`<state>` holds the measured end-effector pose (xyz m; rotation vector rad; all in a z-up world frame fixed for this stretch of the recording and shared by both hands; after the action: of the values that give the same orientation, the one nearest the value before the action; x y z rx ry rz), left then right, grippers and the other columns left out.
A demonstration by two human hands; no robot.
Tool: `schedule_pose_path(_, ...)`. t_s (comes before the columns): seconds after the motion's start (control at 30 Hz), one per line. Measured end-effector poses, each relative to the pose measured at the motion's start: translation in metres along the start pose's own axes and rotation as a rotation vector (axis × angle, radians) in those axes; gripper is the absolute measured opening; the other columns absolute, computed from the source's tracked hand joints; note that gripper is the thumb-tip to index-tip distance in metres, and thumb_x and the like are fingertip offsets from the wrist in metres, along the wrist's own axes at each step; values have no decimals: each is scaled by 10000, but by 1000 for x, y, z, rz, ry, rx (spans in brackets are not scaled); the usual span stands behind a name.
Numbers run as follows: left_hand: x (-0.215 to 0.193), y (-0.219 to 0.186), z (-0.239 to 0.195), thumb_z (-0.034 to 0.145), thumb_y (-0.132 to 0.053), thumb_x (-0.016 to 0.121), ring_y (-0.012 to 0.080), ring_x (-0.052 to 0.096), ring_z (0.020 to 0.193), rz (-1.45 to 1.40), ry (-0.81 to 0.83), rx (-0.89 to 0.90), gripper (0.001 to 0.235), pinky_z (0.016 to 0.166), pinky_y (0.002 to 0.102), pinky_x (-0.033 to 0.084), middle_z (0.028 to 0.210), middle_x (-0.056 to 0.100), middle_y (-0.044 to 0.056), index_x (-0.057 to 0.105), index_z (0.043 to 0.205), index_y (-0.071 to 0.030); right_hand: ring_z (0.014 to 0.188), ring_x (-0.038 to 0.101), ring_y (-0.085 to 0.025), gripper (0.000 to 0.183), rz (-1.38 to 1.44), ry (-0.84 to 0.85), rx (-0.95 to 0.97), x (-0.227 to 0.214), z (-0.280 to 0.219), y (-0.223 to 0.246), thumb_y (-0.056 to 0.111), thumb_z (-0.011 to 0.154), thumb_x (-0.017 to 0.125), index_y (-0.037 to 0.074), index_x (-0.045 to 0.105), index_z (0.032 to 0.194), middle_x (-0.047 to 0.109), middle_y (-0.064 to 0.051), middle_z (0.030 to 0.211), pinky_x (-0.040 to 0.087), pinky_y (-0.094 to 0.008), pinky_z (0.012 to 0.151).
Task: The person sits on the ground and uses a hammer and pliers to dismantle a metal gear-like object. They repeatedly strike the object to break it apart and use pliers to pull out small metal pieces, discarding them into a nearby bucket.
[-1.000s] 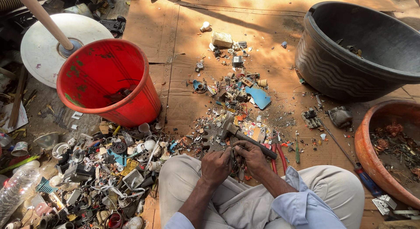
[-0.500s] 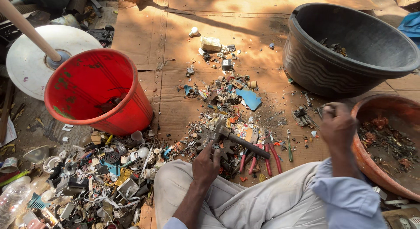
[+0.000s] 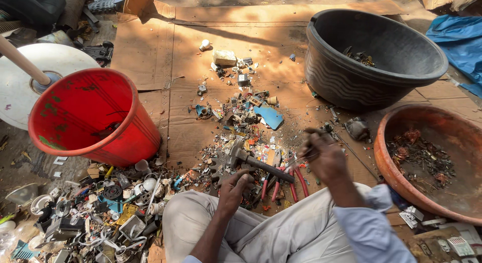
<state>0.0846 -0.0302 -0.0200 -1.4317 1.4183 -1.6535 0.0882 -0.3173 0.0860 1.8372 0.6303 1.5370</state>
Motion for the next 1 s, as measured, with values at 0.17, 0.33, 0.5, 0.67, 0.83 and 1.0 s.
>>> schedule_pose_path(0.17, 11, 19, -25, 1030, -283, 504, 197, 715, 641, -436, 119, -353, 371, 562, 319, 585, 838, 741, 113, 632, 1205, 18, 826, 662, -237, 255, 68, 79, 186, 64, -14, -144, 136, 1037, 575, -35, 647, 1212, 683, -128, 918, 570, -378, 779)
schedule_pose_path(0.33, -28, 26, -11, 1044, -198, 556, 158, 654, 590, -213, -74, -115, 272, 514, 290, 542, 784, 706, 96, 656, 1181, 14, 870, 681, -172, 348, -263, -55, 277, 56, -23, -157, 60, 904, 632, 72, 586, 1248, 696, -50, 986, 599, -359, 778)
schedule_pose_path(0.5, -30, 0, -22, 987, -147, 625, 125, 685, 671, 383, -267, 129, 222, 587, 285, 563, 836, 744, 79, 710, 1140, -11, 695, 652, -172, 254, -519, -131, 412, 29, -38, -182, 168, 966, 698, -15, 643, 1133, 690, -77, 875, 531, -330, 591)
schedule_pose_path(0.67, -28, -15, -35, 1008, -119, 572, 171, 705, 703, 544, -447, 93, 219, 621, 326, 563, 835, 736, 74, 706, 1152, -22, 723, 719, -186, 213, -474, 16, 299, 30, -37, -199, 165, 936, 696, -17, 674, 1045, 721, -85, 857, 595, -314, 622)
schedule_pose_path(0.83, -55, 7, -20, 965, -40, 473, 209, 704, 731, -327, -611, -97, 242, 683, 389, 603, 810, 667, 51, 584, 1180, -40, 821, 743, -220, 172, -813, 207, 54, 55, -60, -173, 159, 917, 725, 19, 723, 1017, 765, -111, 908, 608, -345, 719)
schedule_pose_path(1.0, -58, 11, -14, 1026, -168, 538, 157, 533, 585, -531, -396, -86, 226, 637, 382, 593, 686, 485, 17, 695, 1032, -5, 922, 733, -289, 180, -1540, 399, -201, 86, -84, -134, 243, 894, 711, 100, 759, 991, 755, -74, 1036, 582, -400, 838)
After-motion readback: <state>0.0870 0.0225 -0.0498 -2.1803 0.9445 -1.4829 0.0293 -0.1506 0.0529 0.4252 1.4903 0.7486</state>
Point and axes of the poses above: each hand's wrist, its own z-axis towards the middle knuckle, its own x-axis out of the palm, y = z × x, the point moved 7 cm from there along z, towards the middle knuckle
